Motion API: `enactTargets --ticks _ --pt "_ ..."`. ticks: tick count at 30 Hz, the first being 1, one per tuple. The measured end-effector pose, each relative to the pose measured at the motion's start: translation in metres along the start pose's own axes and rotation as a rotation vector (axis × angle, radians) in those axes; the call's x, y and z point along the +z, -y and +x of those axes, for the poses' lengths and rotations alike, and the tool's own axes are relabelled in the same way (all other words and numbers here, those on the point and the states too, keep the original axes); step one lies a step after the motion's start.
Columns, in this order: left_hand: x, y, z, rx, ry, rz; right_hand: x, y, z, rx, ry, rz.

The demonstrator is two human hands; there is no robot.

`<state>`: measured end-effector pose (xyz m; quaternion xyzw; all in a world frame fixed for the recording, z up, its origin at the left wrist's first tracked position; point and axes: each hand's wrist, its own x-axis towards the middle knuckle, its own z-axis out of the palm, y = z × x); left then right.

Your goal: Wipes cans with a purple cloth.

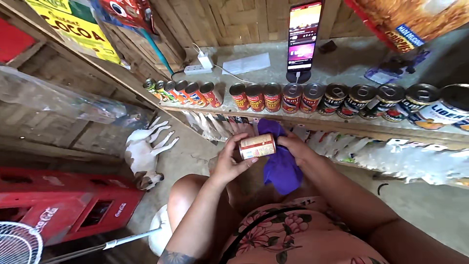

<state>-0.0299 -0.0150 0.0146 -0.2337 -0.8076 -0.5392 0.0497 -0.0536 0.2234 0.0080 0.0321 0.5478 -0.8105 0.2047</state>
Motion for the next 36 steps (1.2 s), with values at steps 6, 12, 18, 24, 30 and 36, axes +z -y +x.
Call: enactTargets --ticks 6,12,18,24,30,36 --pt "0.009 -0.012 -0.002 -0.295 0.397 0.307 -0.004 0.008 -0.002 -0.072 0.174 -0.384" --pt "0.014 -0.016 -0.002 -0.324 0.411 0.393 -0.003 0.012 -0.001 -0.112 0.259 -0.454" --pt "0.019 -0.007 -0.007 -0.013 0.189 0.626 -0.004 0.008 0.001 -0.101 0.205 -0.434" --pt "0.018 0.002 -0.010 0.150 -0.004 0.749 0.008 -0.006 0.001 -0.069 0.092 -0.245" --pt "0.016 0.005 -0.012 0.190 -0.088 0.801 0.019 -0.015 -0.002 -0.017 0.041 -0.103" --pt "0.014 0.004 -0.012 0.159 -0.062 0.831 0.023 -0.023 -0.001 0.016 0.023 -0.085"
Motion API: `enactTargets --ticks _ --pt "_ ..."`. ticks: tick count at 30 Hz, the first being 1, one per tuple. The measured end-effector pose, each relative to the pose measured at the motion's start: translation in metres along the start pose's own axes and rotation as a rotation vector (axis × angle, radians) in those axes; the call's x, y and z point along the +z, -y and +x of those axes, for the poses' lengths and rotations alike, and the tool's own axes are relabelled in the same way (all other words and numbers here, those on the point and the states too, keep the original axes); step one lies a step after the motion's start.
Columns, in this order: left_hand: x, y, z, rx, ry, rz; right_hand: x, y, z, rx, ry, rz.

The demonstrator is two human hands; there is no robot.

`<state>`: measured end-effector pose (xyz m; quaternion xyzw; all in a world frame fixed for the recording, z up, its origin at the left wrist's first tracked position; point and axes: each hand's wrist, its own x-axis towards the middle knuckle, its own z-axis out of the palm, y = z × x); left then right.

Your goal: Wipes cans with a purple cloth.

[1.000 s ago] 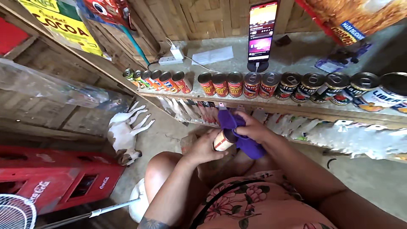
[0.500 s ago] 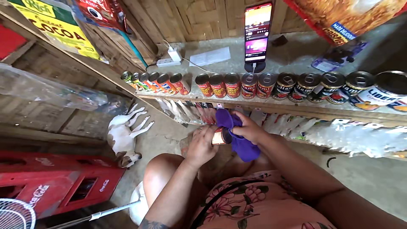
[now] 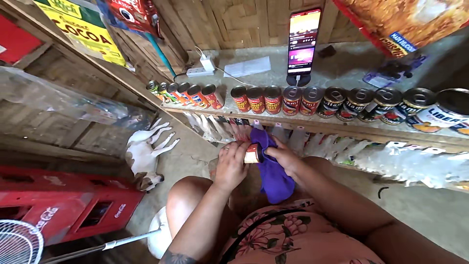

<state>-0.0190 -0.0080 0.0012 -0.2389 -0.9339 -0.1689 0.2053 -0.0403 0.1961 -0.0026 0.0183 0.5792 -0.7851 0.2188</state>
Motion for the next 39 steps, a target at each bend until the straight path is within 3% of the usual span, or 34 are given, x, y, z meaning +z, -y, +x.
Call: enactTargets --ticks 7,12,23,32,35,39 --pt "-0.004 -0.003 0.005 -0.019 0.176 -0.154 -0.013 0.008 0.005 -0.037 0.030 -0.166" --pt "-0.010 -0.012 0.011 -0.168 0.425 -0.244 -0.021 0.012 0.006 -0.066 0.104 -0.256" --pt "0.002 -0.008 0.003 0.074 0.035 0.048 -0.012 0.014 0.001 -0.018 0.063 -0.112" --pt "-0.005 0.000 0.002 0.113 -0.048 0.225 0.019 0.005 -0.016 0.331 -0.034 0.270" --pt "-0.005 0.000 0.003 0.047 -0.114 0.183 0.017 0.009 -0.020 0.307 0.029 0.315" --pt "-0.007 0.001 0.011 -0.217 -0.176 -0.113 0.015 0.018 -0.023 0.206 0.011 0.207"
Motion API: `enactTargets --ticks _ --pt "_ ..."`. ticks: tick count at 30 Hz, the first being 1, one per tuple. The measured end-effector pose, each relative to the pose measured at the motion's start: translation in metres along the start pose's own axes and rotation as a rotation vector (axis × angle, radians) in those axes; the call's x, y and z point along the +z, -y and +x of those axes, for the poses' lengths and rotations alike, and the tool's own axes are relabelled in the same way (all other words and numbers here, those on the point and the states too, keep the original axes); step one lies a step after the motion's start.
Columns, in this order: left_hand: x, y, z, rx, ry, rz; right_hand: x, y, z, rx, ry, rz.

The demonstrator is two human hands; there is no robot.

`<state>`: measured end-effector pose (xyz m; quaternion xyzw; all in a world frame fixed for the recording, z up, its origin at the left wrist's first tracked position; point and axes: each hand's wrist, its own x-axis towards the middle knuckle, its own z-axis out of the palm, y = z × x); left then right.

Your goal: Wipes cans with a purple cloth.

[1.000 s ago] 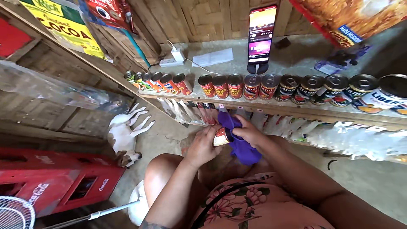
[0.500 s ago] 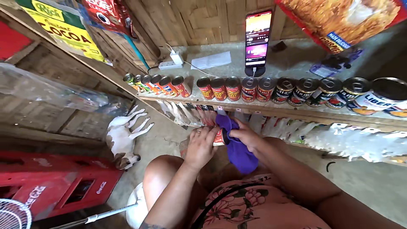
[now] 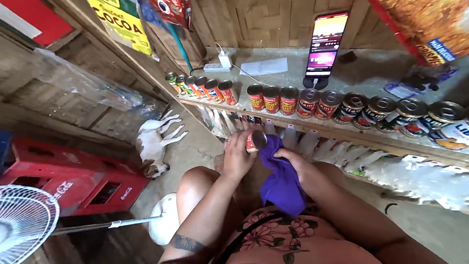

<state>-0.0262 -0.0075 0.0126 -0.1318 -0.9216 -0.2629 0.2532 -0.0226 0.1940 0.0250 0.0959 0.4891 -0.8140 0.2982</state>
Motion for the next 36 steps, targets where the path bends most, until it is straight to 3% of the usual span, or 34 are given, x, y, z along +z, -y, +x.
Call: enactTargets --ticks 3,7,12,15,20,22,24,28,32,36 --pt "-0.001 0.004 0.005 -0.140 -0.017 -0.183 -0.001 0.007 0.000 -0.103 -0.046 -0.034" --pt "0.002 -0.006 0.002 -0.194 -0.029 -0.475 -0.014 0.005 0.009 -0.408 -0.076 -0.078" --pt "0.013 -0.018 -0.007 -0.357 0.129 -0.909 -0.025 -0.012 0.012 -0.785 0.120 -0.342" --pt "0.017 -0.025 -0.010 -0.377 0.171 -0.994 -0.021 -0.023 0.017 -1.011 0.234 -0.561" --pt "0.017 -0.038 -0.011 -0.461 0.316 -1.030 -0.028 -0.015 0.028 -1.186 0.154 -0.701" --pt "0.012 -0.044 -0.010 -0.551 0.413 -1.119 -0.032 -0.008 0.028 -1.233 0.169 -0.675" --pt "0.008 -0.040 -0.009 -0.609 0.530 -1.389 -0.032 -0.004 0.023 -1.218 0.217 -0.583" --pt "0.015 -0.021 -0.002 -0.501 0.939 -1.913 -0.030 -0.004 0.008 -1.039 0.304 -0.305" --pt "0.020 -0.021 0.003 -0.547 0.952 -1.998 -0.023 -0.006 0.006 -0.949 0.219 -0.184" --pt "0.017 -0.026 0.004 -0.636 0.857 -1.805 -0.031 0.005 0.010 -0.951 0.211 -0.380"
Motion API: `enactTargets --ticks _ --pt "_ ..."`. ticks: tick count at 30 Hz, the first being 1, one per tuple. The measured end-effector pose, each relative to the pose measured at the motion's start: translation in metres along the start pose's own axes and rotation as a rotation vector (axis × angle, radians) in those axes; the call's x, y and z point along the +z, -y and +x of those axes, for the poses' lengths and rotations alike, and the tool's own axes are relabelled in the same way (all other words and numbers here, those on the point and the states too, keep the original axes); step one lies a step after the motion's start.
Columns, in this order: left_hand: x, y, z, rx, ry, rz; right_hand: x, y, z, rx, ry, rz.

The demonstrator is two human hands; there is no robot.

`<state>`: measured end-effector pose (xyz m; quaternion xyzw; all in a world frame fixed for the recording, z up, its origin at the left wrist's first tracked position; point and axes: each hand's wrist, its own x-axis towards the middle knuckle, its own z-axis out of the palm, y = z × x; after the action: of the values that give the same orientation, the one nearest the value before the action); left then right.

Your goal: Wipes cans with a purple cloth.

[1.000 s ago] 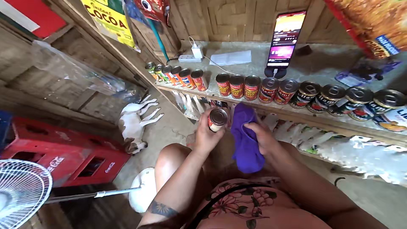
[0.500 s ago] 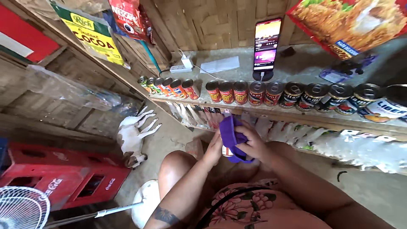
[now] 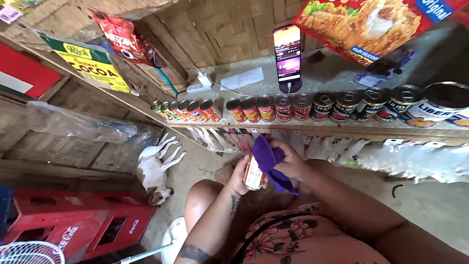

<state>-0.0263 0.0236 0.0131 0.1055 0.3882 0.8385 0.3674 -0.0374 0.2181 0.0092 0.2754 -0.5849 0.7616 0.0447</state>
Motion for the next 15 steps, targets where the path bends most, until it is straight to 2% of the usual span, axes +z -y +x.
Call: enactTargets --ticks 3,7,11,15 --pt "-0.001 0.003 -0.004 0.017 -0.143 0.171 -0.007 0.003 0.007 0.076 0.099 -0.145" --pt "0.009 0.007 -0.007 0.041 -0.506 0.586 -0.009 -0.002 0.012 0.149 0.177 -0.346" --pt "-0.005 0.018 -0.008 0.170 -0.544 1.019 -0.003 -0.008 0.012 0.285 0.212 -0.477" --pt "-0.011 0.017 -0.014 0.178 -0.514 1.047 0.002 -0.011 0.010 0.288 0.196 -0.449"
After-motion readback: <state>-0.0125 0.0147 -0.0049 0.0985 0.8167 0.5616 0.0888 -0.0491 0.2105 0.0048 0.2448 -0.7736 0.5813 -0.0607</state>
